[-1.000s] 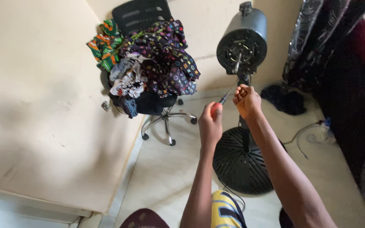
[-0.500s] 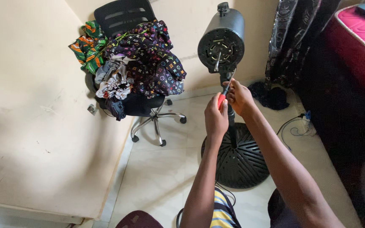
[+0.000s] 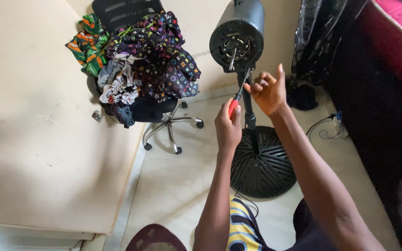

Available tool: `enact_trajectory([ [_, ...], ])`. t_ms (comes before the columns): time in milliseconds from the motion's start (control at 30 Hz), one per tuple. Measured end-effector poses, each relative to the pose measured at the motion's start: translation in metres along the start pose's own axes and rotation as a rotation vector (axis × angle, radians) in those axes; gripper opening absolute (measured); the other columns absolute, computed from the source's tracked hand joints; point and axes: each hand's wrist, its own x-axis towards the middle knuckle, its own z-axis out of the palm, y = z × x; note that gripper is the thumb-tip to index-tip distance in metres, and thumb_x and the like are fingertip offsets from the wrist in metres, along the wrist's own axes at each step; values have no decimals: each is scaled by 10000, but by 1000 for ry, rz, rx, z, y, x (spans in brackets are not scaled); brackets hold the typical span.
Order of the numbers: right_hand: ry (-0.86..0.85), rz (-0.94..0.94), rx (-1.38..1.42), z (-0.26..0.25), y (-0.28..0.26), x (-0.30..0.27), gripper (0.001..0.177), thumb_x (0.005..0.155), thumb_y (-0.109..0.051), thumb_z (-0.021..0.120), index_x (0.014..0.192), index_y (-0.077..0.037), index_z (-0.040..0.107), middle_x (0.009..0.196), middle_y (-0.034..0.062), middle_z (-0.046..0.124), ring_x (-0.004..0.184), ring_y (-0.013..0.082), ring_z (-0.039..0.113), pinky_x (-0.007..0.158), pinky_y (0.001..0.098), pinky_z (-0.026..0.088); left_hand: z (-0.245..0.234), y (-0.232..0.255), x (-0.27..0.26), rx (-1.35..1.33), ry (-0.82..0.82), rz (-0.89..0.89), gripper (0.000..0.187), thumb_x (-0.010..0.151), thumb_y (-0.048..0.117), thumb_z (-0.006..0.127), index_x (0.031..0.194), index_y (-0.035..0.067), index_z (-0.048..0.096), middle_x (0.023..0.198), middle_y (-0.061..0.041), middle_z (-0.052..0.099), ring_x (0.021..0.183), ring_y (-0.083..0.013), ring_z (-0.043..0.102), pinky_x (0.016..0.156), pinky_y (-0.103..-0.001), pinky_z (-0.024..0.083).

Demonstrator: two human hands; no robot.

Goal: The person uses a screwdriver to loosen and tighten screws on the rear motor housing of a standing electric fan. They repeatedly adjust the fan head and work on the central shaft area, occasionally moving the fan to a nearby bed to access different parts.

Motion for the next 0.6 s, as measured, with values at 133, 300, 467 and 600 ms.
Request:
enact_trajectory([
  [133, -205, -9, -161, 8, -18, -5, 670, 1030, -752, 360, 856, -132, 546, 714, -48, 367, 608, 140, 418, 1070, 563, 529, -6, -1, -1, 30, 1, -27, 315, 1037, 194, 602, 1274, -12, 620, 1083, -205, 724, 981, -352, 725, 842, -422, 565],
  [300, -152, -575, -1135, 5, -21, -6, 758, 1062, -756, 294, 958, -96, 652, 743, -85, 411, 754, 135, 450, 1013, 631, 351, -7, -2, 0, 15, -15, -31, 329, 1011, 198, 621, 1255, -23, 628, 1053, -210, 719, 934, -340, 732, 802, -412, 570],
  [467, -32, -355, -1326, -8, -19, 10, 809, 1103, -776, 264, 1122, -23, 560, 766, -87, 410, 759, 67, 467, 857, 413, 385, -8, -3, -5, -7, -32, 26, 302, 1019, 183, 617, 1244, -18, 635, 1037, -208, 726, 924, -339, 730, 801, -410, 569],
  [600, -44, -20, -667, -4, -26, 23, 750, 1065, -743, 302, 1084, -46, 579, 750, -68, 327, 668, 87, 357, 709, 294, 413, -8, 1, 3, -46, -51, -36, 297, 1025, 208, 610, 1227, -7, 640, 988, -209, 730, 881, -342, 742, 778, -417, 576],
])
